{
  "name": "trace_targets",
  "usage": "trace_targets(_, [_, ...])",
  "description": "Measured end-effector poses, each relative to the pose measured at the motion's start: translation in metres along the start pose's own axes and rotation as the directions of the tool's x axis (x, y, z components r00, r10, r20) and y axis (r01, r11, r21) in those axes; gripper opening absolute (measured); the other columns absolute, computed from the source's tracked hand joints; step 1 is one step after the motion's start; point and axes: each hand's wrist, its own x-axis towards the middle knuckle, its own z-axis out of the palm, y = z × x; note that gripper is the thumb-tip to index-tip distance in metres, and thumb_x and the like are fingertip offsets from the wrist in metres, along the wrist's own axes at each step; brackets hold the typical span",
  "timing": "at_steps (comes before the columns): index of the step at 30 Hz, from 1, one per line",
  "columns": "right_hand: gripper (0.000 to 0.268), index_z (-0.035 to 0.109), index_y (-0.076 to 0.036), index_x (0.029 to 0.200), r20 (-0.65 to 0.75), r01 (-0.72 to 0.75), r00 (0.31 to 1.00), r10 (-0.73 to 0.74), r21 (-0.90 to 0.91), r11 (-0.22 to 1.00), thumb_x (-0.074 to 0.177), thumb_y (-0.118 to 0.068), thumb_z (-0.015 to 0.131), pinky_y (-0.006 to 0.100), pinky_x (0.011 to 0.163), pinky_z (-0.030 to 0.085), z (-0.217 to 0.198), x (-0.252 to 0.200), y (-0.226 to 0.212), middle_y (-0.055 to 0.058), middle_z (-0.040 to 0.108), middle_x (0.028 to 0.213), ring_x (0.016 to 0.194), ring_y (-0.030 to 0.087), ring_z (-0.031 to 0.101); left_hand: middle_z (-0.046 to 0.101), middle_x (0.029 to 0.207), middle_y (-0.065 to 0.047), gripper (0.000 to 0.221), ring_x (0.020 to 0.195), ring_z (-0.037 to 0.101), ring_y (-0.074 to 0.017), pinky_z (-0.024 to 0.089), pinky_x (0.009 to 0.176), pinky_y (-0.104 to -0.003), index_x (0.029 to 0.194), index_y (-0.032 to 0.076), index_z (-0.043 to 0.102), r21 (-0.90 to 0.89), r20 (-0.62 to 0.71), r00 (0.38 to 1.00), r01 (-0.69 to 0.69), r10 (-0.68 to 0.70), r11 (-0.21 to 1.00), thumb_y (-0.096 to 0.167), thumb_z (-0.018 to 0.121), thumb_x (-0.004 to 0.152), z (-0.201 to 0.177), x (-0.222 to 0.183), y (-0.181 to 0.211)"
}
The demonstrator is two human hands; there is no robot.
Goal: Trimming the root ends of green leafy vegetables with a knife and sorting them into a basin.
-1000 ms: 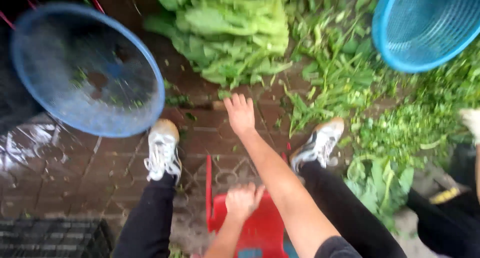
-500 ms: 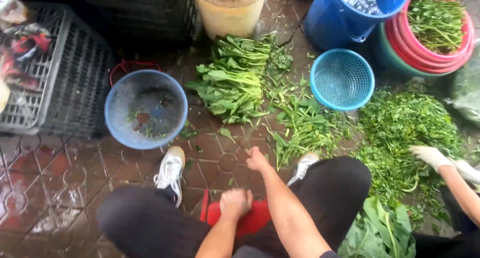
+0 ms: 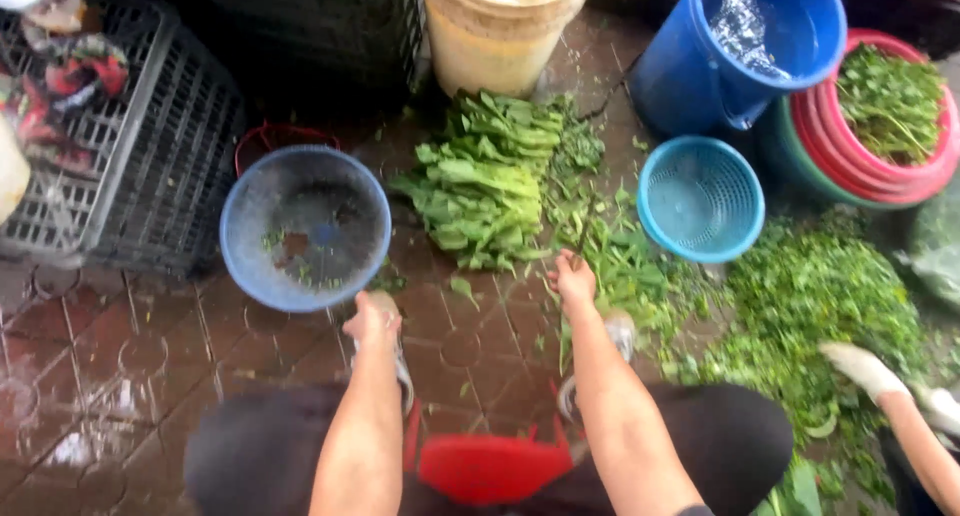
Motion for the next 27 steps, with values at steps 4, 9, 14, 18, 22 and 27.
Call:
trace_targets(4, [0.052,0.078,-0.011,0.136,-0.059,-0.020,0.998,0.005,-0.257,0.966,0.102,-0.051,0.073,0.051,0.071,0.069,0.043,0.051,-0.037,0.020,0.081,0.120,0.094,0.034,0.082,0.041,0.164,-0.037,0.119,0.142,0.061,-0.0518,0.049,0.112,-0.079,0.171,0.018,-0.022,0.090,-0.018,1.000,-0.003,0.005,0.996,0.047,0.076,0.111,0.020,0.061,0.032])
trace_targets(9, [0.044,0.069,-0.009,0.148,0.089,0.026,0.996,-0.009,-0.186,0.982,0.107,-0.027,0.068,0.034,0.065,0.069,0.076,0.118,-0.009,0.016,0.076,0.137,0.079,0.027,0.082,0.051,0.141,-0.037,0.110,0.093,0.082,-0.0509,0.071,0.089,-0.071,0.175,0.020,-0.012,0.025,-0.091,0.988,-0.122,0.124,0.992,-0.002,0.064,0.098,0.045,0.116,0.022])
trace_targets(14, [0.031,0.082,-0.014,0.125,0.067,0.134,0.990,-0.120,-0.271,0.953,0.097,-0.026,0.082,0.038,0.067,0.065,0.071,0.069,-0.022,0.008,0.082,0.099,0.070,0.024,0.079,0.047,0.149,-0.038,0.102,0.106,0.078,-0.0542,0.067,0.095,-0.071,0.176,0.017,-0.003,0.033,-0.031,0.987,-0.160,0.161,0.987,0.003,0.068,0.104,0.043,0.091,0.035])
trace_targets(18, [0.021,0.083,-0.024,0.122,0.004,0.260,0.964,-0.267,-0.242,0.935,0.101,-0.024,0.080,0.032,0.073,0.063,0.058,0.001,-0.073,-0.001,0.082,0.091,0.066,0.016,0.077,0.046,0.154,-0.035,0.095,0.101,0.078,-0.0550,0.069,0.095,-0.069,0.176,0.020,0.002,0.034,-0.114,0.983,-0.141,0.144,0.989,0.007,0.065,0.107,0.032,0.074,0.051])
trace_targets(22, [0.023,0.081,-0.025,0.124,0.005,0.354,0.933,-0.359,-0.178,0.918,0.101,-0.026,0.080,0.034,0.079,0.063,0.050,-0.054,-0.112,0.001,0.083,0.096,0.072,0.016,0.079,0.021,0.169,-0.028,0.109,0.133,0.063,-0.0498,0.068,0.101,-0.067,0.176,0.019,0.009,0.382,-0.207,0.962,-0.089,0.179,0.920,0.018,0.082,0.095,0.033,0.066,0.070])
trace_targets(27, [0.021,0.081,-0.011,0.125,0.012,0.633,0.764,-0.645,0.176,0.754,0.104,-0.011,0.078,0.027,0.066,0.058,0.011,-0.098,-0.170,0.004,0.074,0.077,0.062,0.010,0.068,0.076,0.135,-0.017,0.067,0.135,0.069,-0.0350,0.053,0.119,-0.052,0.154,0.010,0.066,0.521,0.672,0.579,-0.812,0.461,0.261,0.044,0.080,0.099,0.098,-0.032,0.132])
